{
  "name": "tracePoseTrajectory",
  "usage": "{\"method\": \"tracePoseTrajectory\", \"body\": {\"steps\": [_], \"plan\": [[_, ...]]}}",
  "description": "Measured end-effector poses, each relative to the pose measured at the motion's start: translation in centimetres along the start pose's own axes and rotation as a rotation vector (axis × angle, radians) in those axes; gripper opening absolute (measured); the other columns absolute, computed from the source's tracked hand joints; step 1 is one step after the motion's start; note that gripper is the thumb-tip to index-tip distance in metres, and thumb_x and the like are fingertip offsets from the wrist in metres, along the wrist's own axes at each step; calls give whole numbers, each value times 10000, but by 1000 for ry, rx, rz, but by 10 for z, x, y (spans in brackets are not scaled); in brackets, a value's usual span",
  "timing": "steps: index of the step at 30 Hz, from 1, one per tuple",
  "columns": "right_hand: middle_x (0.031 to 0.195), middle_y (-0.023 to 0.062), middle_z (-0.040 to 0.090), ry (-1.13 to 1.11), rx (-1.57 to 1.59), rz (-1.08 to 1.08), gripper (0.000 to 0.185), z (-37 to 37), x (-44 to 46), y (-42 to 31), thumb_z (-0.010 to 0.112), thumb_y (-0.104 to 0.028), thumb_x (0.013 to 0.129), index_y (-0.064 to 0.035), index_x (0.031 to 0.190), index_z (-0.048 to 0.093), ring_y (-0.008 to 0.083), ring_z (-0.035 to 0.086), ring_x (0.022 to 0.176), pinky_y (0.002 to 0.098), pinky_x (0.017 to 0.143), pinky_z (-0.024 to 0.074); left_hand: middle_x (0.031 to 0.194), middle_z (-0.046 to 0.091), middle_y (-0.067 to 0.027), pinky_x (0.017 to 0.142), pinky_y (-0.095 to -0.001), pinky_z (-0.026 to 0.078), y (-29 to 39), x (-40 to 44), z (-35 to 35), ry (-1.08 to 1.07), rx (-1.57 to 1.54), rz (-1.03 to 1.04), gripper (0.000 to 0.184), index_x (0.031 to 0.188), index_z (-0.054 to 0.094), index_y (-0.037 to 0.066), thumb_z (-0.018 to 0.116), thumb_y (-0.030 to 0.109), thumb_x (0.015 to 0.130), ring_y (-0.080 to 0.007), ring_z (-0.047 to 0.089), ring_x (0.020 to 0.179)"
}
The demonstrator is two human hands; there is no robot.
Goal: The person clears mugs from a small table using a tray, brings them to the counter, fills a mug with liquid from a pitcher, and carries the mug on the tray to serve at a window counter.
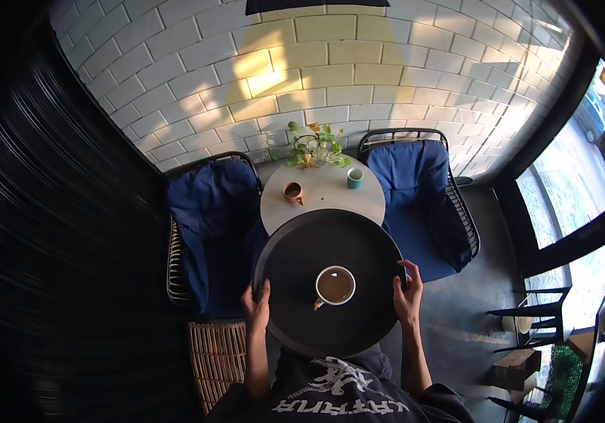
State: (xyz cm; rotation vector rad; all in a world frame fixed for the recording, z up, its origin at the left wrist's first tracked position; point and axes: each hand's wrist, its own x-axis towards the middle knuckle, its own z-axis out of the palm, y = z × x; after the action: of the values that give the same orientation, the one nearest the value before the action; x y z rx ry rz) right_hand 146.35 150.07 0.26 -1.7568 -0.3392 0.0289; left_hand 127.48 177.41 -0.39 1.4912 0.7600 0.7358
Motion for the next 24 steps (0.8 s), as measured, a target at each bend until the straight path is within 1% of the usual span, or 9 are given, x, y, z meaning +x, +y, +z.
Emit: {"method": "tracePoseTrajectory", "body": {"steps": [2,3,5,9,13,16,19,22,24], "plan": [[668,-52,477,-23,-15,-61,336,18,24,7,516,32,876,-56,1200,532,11,367,575,214,527,263,854,644,6,806,-249,426,-8,19,1,50,-19,0,283,987,683,-9,644,269,948,-72,551,832],[662,-56,467,-52,38,10,334,26,37,-7,516,31,879,-57,1201,532,12,355,574,218,527,254,854,644,6,806,-249,426,-7,27,1,74,-8,-4,283,987,683,-9,644,269,948,-72,551,832],[655,-59,457,-109,96,89,332,44,60,-11,515,29,882,-57,1202,533,14,344,573,221,527,246,829,625,15,809,-241,422,-4,42,0,140,2,-307,330,942,690,9,639,335,949,-72,545,820],[647,-61,426,-198,-27,-62,320,74,118,5,516,21,887,-51,1197,540,19,318,573,228,529,235,961,618,-15,871,-261,418,-20,72,3,235,-79,-405,503,1069,654,5,571,487,953,-95,536,952],[670,-55,416,-305,15,-19,306,104,169,13,515,-3,896,-56,1195,553,23,321,594,235,545,230,1117,608,-69,947,-301,414,-29,95,5,315,-140,-485,605,1195,586,-27,529,527,958,-140,537,1078],[762,-9,522,-346,12,-242,332,129,209,17,541,-58,919,-73,1251,524,46,375,649,222,616,307,1248,580,-134,1027,-342,384,-23,113,17,343,-236,-464,666,1277,524,-59,514,528,962,-213,524,1186],[1073,119,608,-514,77,26,395,148,240,15,495,-277,986,-57,1313,468,185,585,921,345,923,438,1326,540,-175,1071,-369,351,-29,128,23,444,-227,-546,691,1323,484,-73,522,515,961,-252,478,1264],[1087,150,605,-534,517,333,595,177,266,34,308,-535,1010,-83,1390,382,192,599,934,311,812,480,1369,505,-184,1078,-376,345,-54,133,22,522,-201,-488,688,1342,468,-72,536,497,961,-274,454,1289],[1086,153,609,-609,449,346,609,198,286,45,310,-550,1005,-88,1396,378,193,596,927,325,801,482,1376,496,-177,1090,-384,333,-54,137,25,576,-253,-465,655,1342,465,-74,548,457,967,-275,435,1307]]}}
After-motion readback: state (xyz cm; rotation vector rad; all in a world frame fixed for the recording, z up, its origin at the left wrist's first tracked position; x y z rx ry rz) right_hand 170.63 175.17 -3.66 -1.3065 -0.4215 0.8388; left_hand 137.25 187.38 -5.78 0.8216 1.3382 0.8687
